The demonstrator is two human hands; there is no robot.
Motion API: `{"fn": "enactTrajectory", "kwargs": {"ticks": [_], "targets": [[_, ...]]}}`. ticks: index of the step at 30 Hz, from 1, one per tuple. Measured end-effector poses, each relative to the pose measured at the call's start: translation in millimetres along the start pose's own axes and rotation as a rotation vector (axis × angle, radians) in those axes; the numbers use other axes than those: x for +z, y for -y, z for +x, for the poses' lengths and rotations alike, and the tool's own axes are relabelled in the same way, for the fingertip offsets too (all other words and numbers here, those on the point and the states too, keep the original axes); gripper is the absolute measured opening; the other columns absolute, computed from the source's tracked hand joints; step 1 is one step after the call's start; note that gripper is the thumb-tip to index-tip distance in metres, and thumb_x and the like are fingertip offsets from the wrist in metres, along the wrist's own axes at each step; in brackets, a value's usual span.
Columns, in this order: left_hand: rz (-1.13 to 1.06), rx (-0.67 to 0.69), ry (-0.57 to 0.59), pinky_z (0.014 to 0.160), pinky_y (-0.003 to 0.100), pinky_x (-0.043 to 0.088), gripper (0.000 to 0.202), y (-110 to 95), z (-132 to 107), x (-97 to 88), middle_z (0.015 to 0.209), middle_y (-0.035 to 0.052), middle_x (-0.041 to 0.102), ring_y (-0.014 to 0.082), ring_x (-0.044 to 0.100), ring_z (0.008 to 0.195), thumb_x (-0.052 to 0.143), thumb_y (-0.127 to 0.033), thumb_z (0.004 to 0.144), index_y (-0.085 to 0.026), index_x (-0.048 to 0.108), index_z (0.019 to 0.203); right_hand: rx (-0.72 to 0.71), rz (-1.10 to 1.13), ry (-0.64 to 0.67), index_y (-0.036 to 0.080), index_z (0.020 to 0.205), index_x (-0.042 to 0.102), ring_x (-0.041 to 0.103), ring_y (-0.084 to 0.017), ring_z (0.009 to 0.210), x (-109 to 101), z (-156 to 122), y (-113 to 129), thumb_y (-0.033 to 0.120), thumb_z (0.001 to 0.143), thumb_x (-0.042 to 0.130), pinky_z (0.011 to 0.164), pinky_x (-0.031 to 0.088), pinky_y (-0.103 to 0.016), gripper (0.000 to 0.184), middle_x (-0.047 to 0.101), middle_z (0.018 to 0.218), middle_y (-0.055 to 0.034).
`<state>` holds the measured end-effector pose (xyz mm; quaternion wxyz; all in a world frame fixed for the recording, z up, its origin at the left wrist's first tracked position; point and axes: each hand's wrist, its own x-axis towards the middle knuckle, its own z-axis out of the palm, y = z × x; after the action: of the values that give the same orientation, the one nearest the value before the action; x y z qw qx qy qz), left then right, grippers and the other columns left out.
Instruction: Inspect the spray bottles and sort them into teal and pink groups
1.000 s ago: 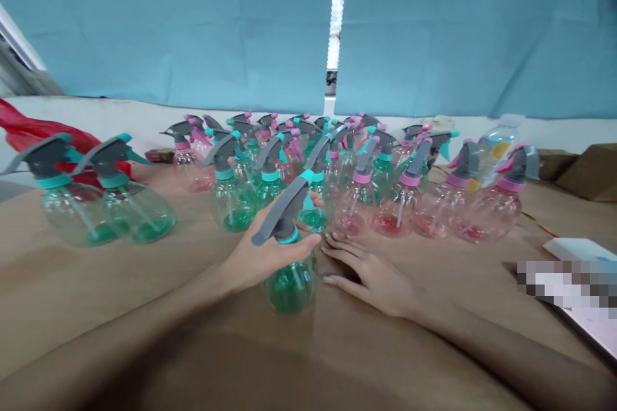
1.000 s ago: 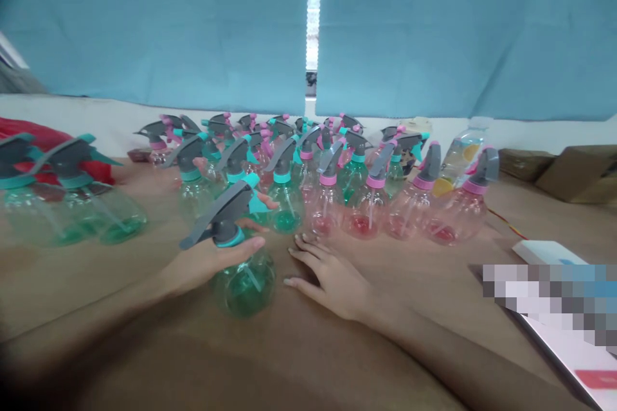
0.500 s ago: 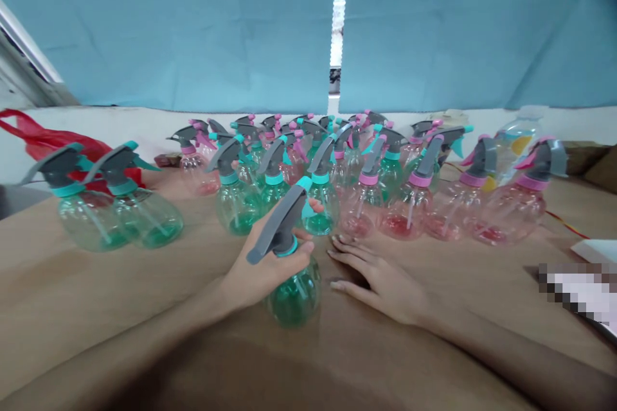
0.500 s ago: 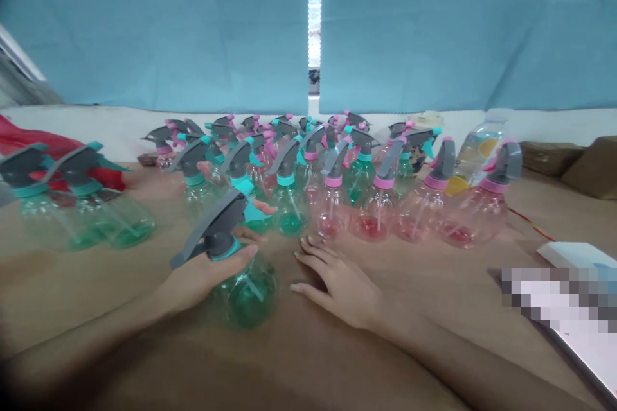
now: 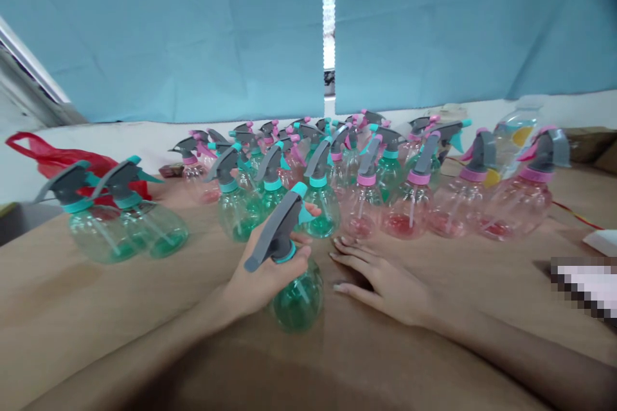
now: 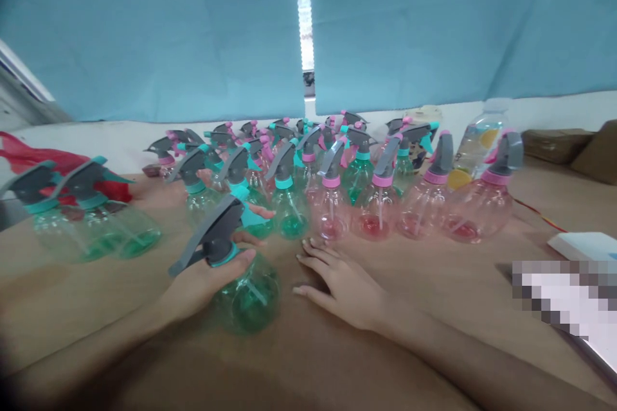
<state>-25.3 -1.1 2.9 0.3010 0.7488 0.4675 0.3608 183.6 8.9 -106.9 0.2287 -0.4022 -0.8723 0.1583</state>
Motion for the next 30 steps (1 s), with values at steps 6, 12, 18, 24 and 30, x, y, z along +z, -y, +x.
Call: {"fn": "enactTrajectory", "kwargs": {"ticks": [6, 12, 18, 24, 30], "targets": [[0.089, 0.015, 0.004, 0.063, 0.026, 0.049, 0.037, 1.4, 0.3, -4.1, 0.076, -0.0027, 0.061, 0.0151, 0.057, 0.064, 0.051, -0.023, 0.074, -0.025, 0.053, 0.111, 0.019, -0.041, 0.033, 0.016, 0.133, 0.047, 0.032, -0.023, 0.134, -1.7, 0.2, 1.4, 0.055, 0.089, 0.042, 0.11, 0.028, -0.044, 0.059, 0.043, 0.142, -0.0086], [0.108, 0.032, -0.007, 0.054, 0.025, 0.044, 0.02, -1.2, 0.7, -6.5, 0.079, -0.0019, 0.06, 0.0123, 0.053, 0.056, 0.05, -0.022, 0.071, -0.023, 0.054, 0.091, 0.008, -0.012, 0.024, 0.018, 0.133, 0.047, 0.033, -0.024, 0.133, -2.3, -0.5, 1.0, 0.055, 0.088, 0.043, 0.109, 0.029, -0.045, 0.058, 0.043, 0.141, -0.0084], [0.057, 0.035, -0.007, 0.056, 0.026, 0.046, 0.022, -1.3, 0.8, -6.0, 0.087, -0.0002, 0.061, 0.0144, 0.056, 0.062, 0.051, -0.021, 0.07, -0.023, 0.054, 0.091, 0.008, -0.002, 0.014, 0.02, 0.133, 0.047, 0.033, -0.025, 0.133, -1.8, -1.1, 0.4, 0.054, 0.088, 0.044, 0.109, 0.029, -0.046, 0.057, 0.044, 0.141, -0.0084], [0.075, -0.013, -0.039, 0.067, 0.03, 0.051, 0.027, -0.1, -0.4, -4.8, 0.083, 0.0008, 0.064, 0.0198, 0.062, 0.075, 0.052, -0.028, 0.071, -0.024, 0.057, 0.097, 0.023, -0.005, 0.028, 0.021, 0.134, 0.046, 0.033, -0.025, 0.133, -2.9, -0.7, 1.4, 0.055, 0.088, 0.043, 0.109, 0.029, -0.046, 0.057, 0.042, 0.142, -0.0076], [0.135, -0.029, -0.059, 0.065, 0.032, 0.048, 0.018, 5.8, -1.8, -1.5, 0.077, 0.0015, 0.064, 0.0197, 0.059, 0.069, 0.052, -0.03, 0.074, -0.022, 0.06, 0.089, 0.034, -0.032, 0.048, 0.02, 0.135, 0.045, 0.031, -0.025, 0.134, -1.5, -1.1, -0.2, 0.056, 0.088, 0.043, 0.11, 0.028, -0.045, 0.059, 0.04, 0.144, -0.0067]]}}
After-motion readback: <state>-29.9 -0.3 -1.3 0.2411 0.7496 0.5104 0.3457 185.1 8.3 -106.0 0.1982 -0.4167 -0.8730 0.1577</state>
